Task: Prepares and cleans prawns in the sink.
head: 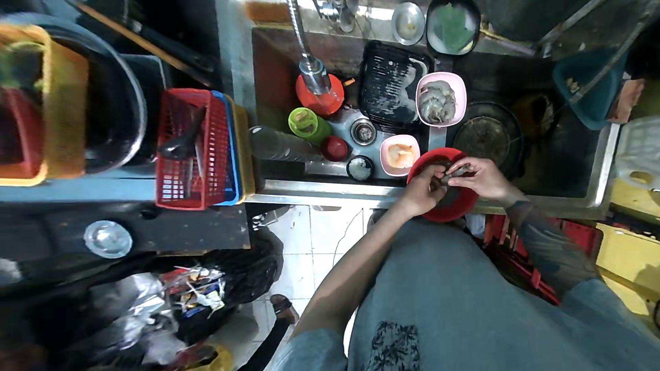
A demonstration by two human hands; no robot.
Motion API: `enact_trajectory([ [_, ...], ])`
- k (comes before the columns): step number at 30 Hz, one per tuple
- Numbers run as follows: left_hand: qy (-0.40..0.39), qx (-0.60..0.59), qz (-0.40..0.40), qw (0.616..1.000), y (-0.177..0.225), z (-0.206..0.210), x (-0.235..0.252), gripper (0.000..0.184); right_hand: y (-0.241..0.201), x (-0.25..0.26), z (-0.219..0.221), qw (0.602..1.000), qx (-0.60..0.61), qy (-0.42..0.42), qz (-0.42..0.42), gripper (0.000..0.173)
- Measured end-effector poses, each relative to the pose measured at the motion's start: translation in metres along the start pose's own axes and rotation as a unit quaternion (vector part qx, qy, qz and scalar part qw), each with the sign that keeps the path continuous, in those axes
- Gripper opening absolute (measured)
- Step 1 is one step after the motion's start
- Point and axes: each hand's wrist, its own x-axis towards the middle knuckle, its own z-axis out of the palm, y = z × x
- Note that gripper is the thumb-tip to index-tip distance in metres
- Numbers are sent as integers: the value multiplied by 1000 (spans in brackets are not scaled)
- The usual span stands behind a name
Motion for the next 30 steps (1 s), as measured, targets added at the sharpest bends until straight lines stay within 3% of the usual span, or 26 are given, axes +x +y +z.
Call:
enact_trajectory([
  [6,22,15,2,1000,2,-4,-15,22,3,-14,17,997,67,35,18,33],
  [8,25,55,-1,998,1,-5,-17,21,5,-20,18,999,31,42,-5,41],
  [10,34,97,-11,995,1,-7,-16,24,13,-26,15,989,-130,46,-59,54],
  [13,45,134,-8,990,2,-8,-17,28,6,-19,14,896,-426,3,-126,50],
  [15,52,142,1,988,1,-7,-16,28,-5,-11,20,859,-497,-37,-114,48],
  [21,61,139,-1,988,-13,-6,-9,28,-2,-3,32,881,-465,-63,-68,27],
  [27,48,147,-3,988,-20,0,-9,25,8,-6,37,902,-420,-99,-20,35],
  [30,39,158,-5,987,-18,0,-8,26,4,-7,37,906,-413,-89,-12,28],
])
